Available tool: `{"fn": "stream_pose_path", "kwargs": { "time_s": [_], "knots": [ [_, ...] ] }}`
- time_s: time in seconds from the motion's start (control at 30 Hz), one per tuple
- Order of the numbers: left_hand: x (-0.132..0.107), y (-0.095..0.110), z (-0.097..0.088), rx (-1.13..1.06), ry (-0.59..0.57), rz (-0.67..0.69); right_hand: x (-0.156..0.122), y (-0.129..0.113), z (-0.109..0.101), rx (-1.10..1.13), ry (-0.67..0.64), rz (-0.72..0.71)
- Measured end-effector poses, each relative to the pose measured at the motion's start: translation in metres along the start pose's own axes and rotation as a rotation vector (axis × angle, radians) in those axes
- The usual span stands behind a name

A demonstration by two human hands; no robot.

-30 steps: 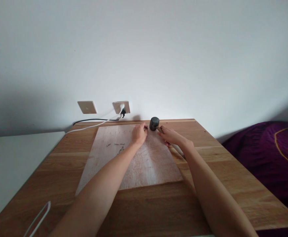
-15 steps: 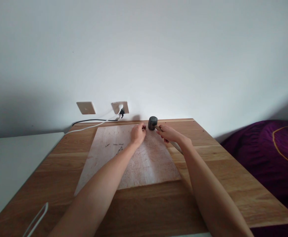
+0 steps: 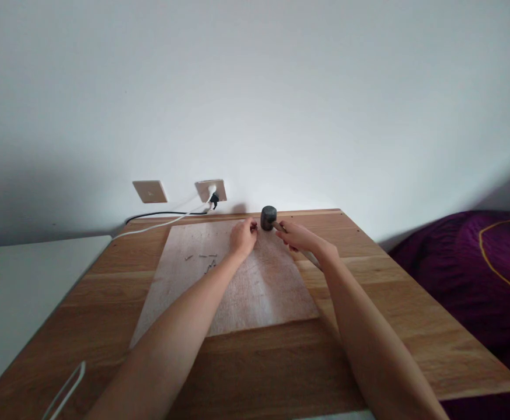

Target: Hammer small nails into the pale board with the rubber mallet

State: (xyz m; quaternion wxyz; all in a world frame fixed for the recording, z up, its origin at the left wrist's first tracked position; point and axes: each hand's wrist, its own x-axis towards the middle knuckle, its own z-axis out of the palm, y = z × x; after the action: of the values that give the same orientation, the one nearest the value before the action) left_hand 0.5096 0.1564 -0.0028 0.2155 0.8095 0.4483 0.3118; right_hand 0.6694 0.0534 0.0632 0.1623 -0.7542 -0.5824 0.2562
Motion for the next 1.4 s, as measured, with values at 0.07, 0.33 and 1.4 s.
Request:
{"fn": "stream_pose_path", "kwargs": {
  "time_s": [0.07,0.33,1.4],
  "knots": [
    [0.000,0.000,0.000,0.000,-0.011,0.000,0.001,0.000,0.000,-0.008,0.012,-0.003],
    [0.002,0.001,0.000,0.005,0.016,0.018,-0.001,-0.004,-0.004,-0.069,0.108,-0.082],
    [0.003,0.003,-0.002,0.019,0.023,0.019,-0.010,-0.015,-0.017,-0.008,0.173,-0.094]
  ]
}}
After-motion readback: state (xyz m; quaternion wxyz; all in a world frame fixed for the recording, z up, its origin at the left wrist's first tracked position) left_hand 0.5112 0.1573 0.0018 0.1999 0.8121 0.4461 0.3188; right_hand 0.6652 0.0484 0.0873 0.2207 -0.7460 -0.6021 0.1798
